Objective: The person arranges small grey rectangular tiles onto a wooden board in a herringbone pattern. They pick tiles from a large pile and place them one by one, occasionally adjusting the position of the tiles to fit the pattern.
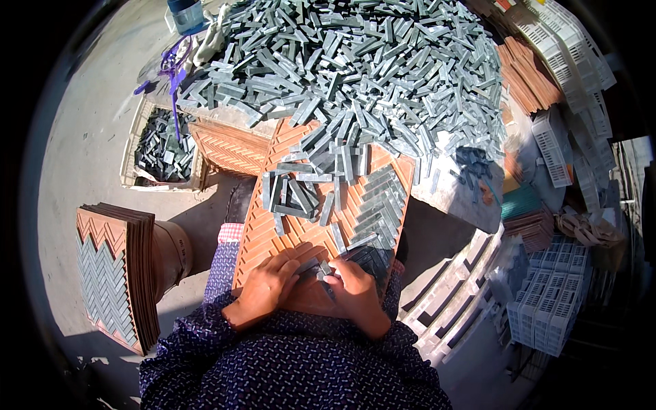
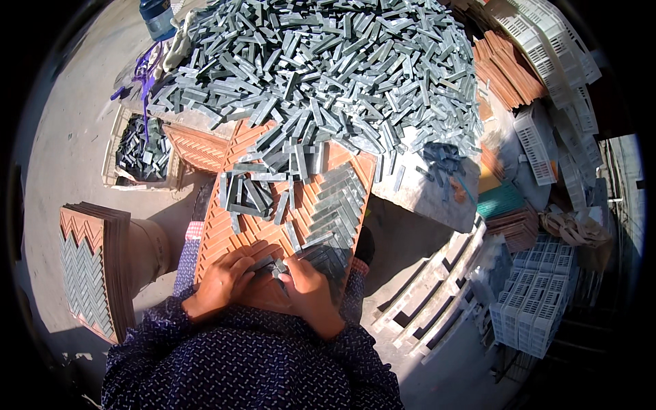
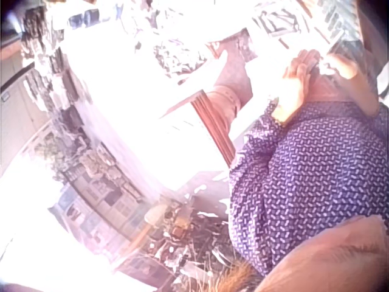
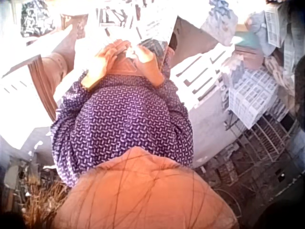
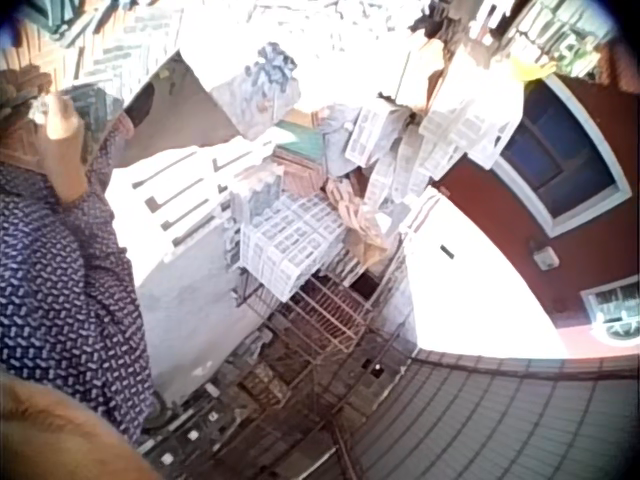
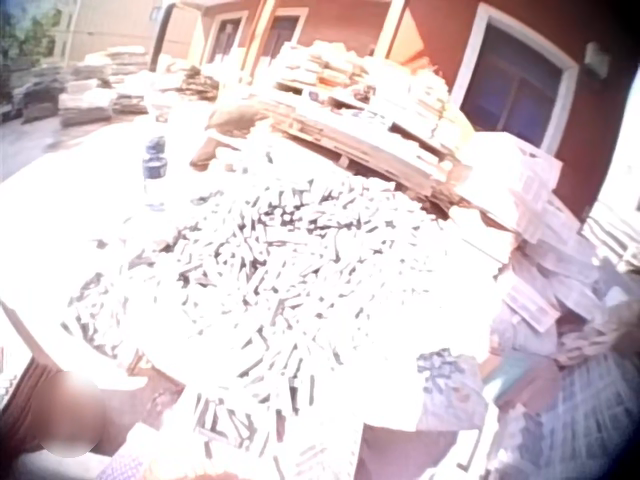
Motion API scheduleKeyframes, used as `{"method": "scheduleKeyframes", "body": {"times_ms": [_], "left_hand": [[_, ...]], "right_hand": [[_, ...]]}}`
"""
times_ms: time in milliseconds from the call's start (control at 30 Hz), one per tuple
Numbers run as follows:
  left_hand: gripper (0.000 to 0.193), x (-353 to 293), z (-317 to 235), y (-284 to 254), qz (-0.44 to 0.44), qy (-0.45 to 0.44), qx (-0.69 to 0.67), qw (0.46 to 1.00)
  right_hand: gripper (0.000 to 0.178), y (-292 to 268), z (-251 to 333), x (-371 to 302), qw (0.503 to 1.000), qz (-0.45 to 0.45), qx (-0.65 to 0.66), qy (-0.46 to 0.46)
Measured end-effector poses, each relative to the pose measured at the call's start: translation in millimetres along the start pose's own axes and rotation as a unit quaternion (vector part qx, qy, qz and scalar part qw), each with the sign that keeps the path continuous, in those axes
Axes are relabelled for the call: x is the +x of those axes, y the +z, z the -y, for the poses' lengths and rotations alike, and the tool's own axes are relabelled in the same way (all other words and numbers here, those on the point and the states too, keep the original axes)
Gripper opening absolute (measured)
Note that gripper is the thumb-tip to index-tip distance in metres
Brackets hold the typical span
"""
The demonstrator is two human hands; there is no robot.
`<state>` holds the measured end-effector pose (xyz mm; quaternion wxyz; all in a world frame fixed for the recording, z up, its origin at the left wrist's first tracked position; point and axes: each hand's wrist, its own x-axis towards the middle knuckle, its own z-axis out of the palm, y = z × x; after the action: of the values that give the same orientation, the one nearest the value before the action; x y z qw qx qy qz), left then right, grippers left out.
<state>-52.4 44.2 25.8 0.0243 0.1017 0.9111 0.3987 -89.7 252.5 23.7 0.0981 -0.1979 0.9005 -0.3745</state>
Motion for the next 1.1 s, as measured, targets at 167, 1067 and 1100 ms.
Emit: {"method": "scheduleKeyframes", "body": {"times_ms": [167,1067,1100], "left_hand": [[0.032,6.6,-10.0,-6.8,-0.01,0.024,-0.01,1.0],[0.034,3.7,7.4,10.5,0.001,0.045,0.015,0.999],[0.034,3.8,7.2,9.2,0.006,0.055,0.03,0.998]], "right_hand": [[0.03,-6.9,2.4,2.7,0.999,-0.011,0.03,-0.022],[0.024,-50.9,-17.8,49.2,0.997,0.014,-0.044,-0.066],[0.022,-49.2,-19.5,48.3,0.997,0.02,-0.046,-0.059]]}}
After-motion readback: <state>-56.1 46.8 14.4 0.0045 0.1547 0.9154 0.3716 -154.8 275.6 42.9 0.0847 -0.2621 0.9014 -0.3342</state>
